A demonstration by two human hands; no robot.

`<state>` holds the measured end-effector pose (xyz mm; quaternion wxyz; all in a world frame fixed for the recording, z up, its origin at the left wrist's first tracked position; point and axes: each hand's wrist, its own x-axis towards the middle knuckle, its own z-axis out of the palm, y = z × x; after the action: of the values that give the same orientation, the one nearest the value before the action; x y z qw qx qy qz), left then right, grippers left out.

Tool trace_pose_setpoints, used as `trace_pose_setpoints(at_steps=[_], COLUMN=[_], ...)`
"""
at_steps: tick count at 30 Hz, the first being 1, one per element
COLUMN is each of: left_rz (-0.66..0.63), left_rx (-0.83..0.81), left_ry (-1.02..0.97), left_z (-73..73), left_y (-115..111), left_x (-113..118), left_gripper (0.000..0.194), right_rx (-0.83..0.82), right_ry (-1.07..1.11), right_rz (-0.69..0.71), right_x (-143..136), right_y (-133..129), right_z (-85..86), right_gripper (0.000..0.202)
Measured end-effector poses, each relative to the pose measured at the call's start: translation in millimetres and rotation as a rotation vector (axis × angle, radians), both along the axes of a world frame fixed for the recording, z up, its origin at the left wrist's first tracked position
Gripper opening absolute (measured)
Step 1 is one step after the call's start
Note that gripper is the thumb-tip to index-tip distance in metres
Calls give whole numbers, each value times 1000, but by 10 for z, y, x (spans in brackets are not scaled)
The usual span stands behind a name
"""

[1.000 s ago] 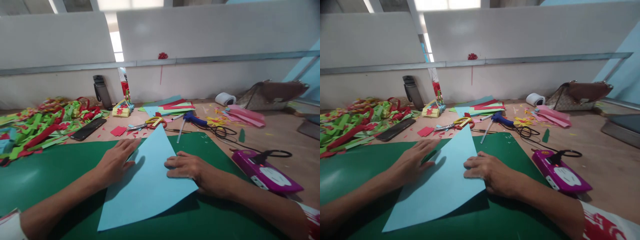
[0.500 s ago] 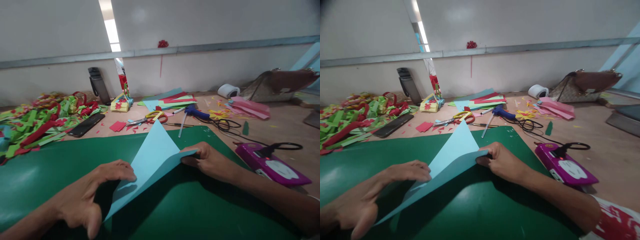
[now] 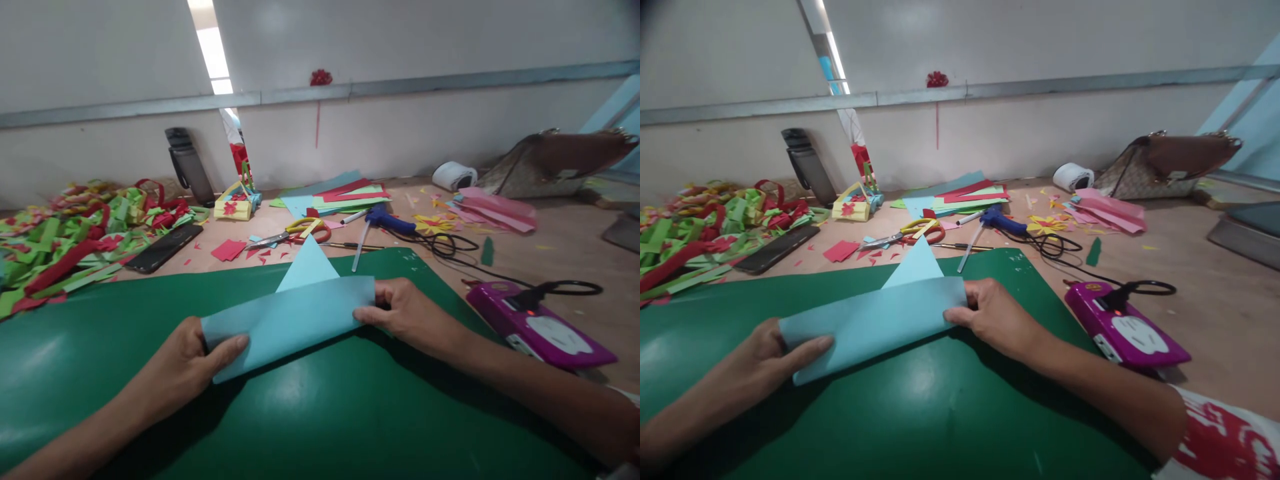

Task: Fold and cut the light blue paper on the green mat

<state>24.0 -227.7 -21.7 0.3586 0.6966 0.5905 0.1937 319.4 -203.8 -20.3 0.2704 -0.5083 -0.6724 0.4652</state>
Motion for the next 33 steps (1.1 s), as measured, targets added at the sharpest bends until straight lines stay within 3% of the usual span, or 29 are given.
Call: trace_pose_setpoints(at_steps=[10, 14, 19, 22, 27, 31, 33], left_rz=[163, 188, 183, 214, 196, 148, 143], left_rx=[14, 44, 66, 43, 18, 54, 82], left_ry=[46, 6, -29, 20, 104, 96, 119], left_z=[-59, -19, 32, 30, 4, -21, -40], left_y=[41, 77, 71, 47, 14, 37, 62], left_x=[-6, -24, -33, -49, -45, -15, -9], left_gripper=[43, 40, 41, 45, 52, 44, 40], right_rx=[55, 32, 73, 61, 145, 137, 132], right_ry=[-7, 53, -46, -47, -125, -172, -216], right_rz=[-86, 2, 109, 52, -29, -65, -85], right_x=[-37, -45, -36, -55, -103, -130, -137], right_y=[-8, -31, -8, 7, -19, -50, -57], right_z=[-82, -54, -50, -69, -91, -92, -90], right_gripper=[15, 27, 10, 5, 17, 18, 29])
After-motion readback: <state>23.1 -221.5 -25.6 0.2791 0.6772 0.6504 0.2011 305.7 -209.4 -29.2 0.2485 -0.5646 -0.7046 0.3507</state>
